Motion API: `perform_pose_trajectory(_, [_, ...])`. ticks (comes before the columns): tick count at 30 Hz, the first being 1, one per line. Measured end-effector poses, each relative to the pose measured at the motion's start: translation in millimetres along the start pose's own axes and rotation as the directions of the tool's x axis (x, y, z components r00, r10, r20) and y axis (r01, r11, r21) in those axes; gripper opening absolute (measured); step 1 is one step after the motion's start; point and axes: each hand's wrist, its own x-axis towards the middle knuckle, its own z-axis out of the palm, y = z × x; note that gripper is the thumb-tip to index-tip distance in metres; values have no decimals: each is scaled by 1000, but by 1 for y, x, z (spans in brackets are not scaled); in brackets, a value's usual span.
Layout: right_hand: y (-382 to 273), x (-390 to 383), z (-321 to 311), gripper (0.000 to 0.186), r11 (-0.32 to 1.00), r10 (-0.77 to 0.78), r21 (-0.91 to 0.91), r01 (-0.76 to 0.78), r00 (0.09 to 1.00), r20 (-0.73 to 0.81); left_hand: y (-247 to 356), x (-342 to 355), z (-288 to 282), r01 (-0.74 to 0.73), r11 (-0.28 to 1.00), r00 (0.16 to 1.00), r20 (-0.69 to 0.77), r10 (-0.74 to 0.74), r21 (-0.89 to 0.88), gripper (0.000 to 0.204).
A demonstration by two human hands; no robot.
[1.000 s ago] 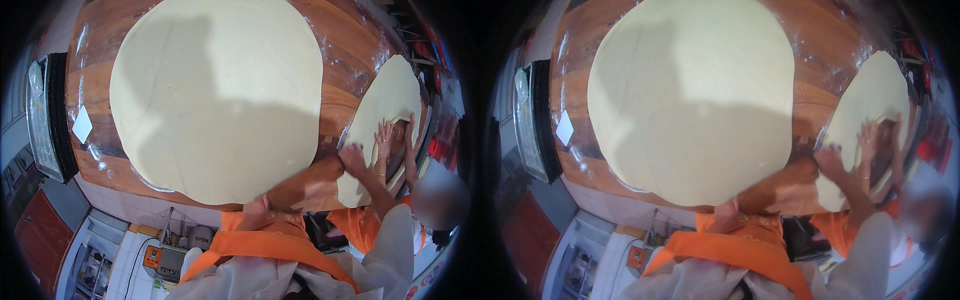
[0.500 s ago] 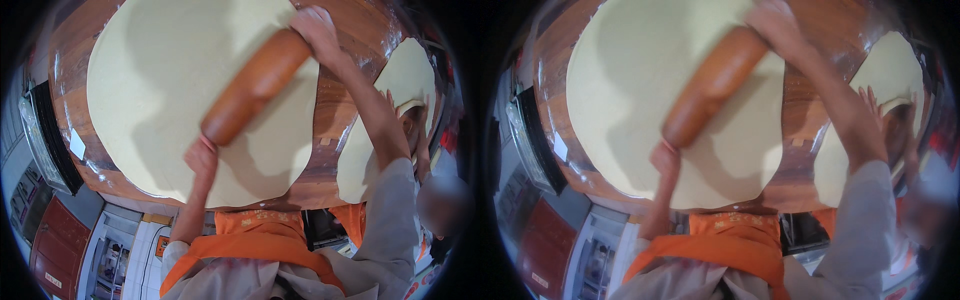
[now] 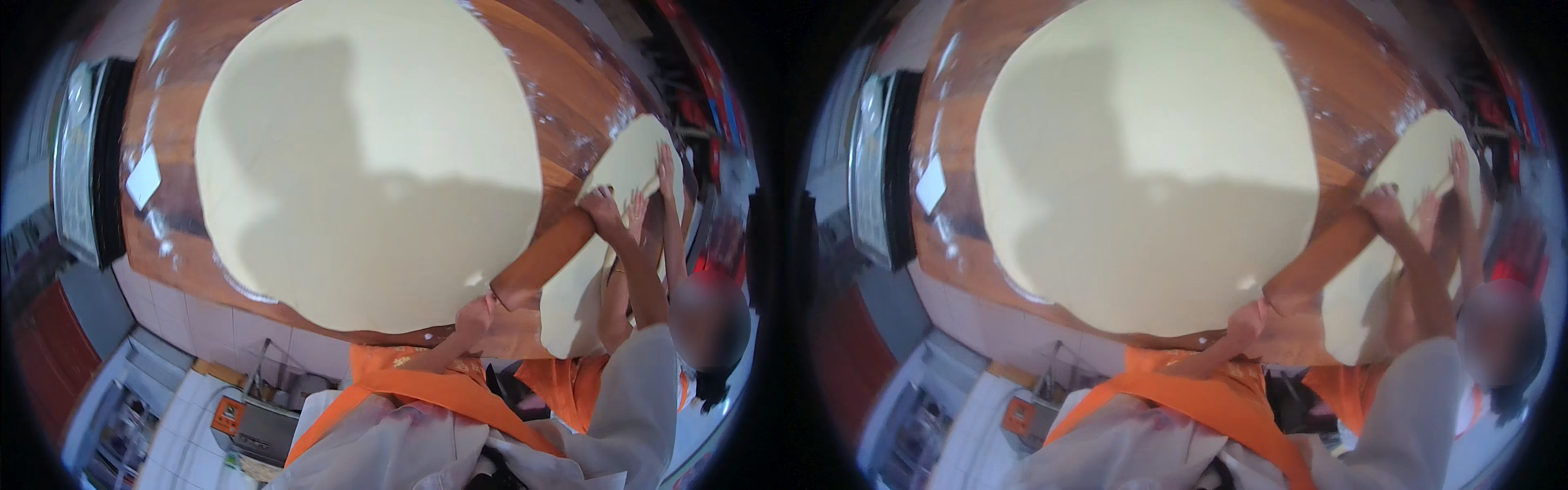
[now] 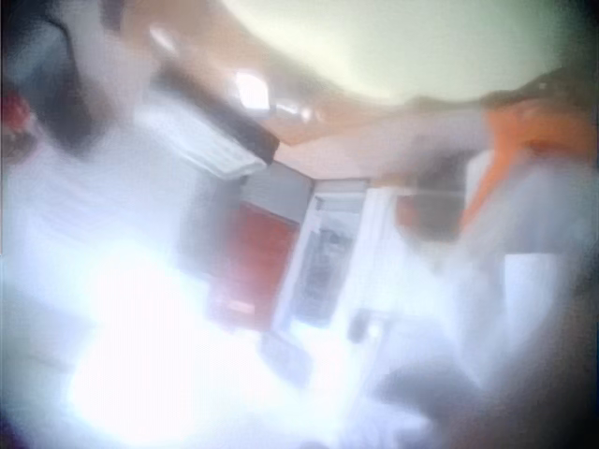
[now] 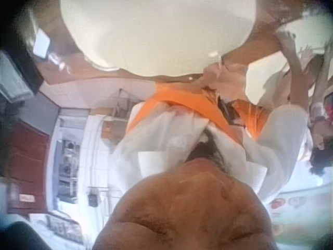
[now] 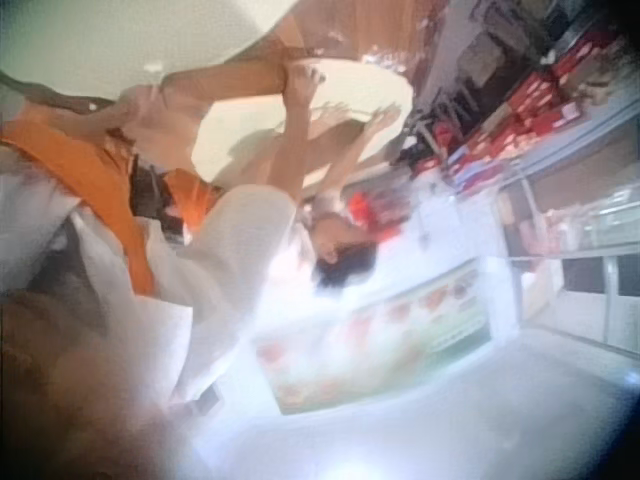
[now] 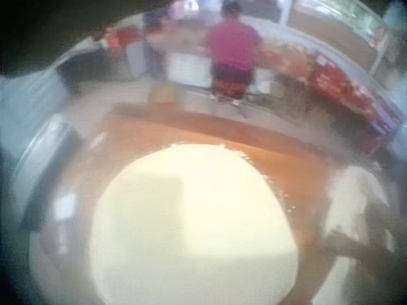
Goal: The person kneads a large piece of dough by hand on a floured wooden table, rolls it out into a large thin circle using a rolling pin, cuts a hole in the center, stretches it into a large ring, and then cuts the ring into segments with a scraper.
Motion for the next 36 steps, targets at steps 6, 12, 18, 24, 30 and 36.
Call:
perform_pose_trajectory(6, [-129, 80, -83, 27, 987, -112, 91, 132, 973, -200, -114, 15, -138, 124, 985, 964, 222, -149, 122, 43])
perform_pose_trajectory(12, [-275, 164, -67, 26, 994, -48, 74, 74, 951, -305, -229, 19, -248, 205, 865, 948, -312, -59, 458, 42])
perform_pose_trajectory(18, [-297, 71, -9, 19, 971, -102, 185, 148, 966, -238, -210, -101, -179, 184, 913, 974, -193, -119, 363, 38])
perform_pose_trajectory(24, [-307, -16, 18, 22, 999, -47, 23, 43, 957, 287, -194, -187, -126, -5, 917, 999, -33, 20, 398, 35])
perform_pose_trajectory(30, [-317, -28, 11, 13, 991, -6, 133, -14, 990, 144, -209, -182, -144, 258, 931, 957, 64, -282, 258, 39])
perform_pose_trajectory(36, [-385, 205, -84, 6, 920, -340, 35, 390, 838, -426, -263, -151, -196, 496, 841, 867, -177, -465, 218, 43])
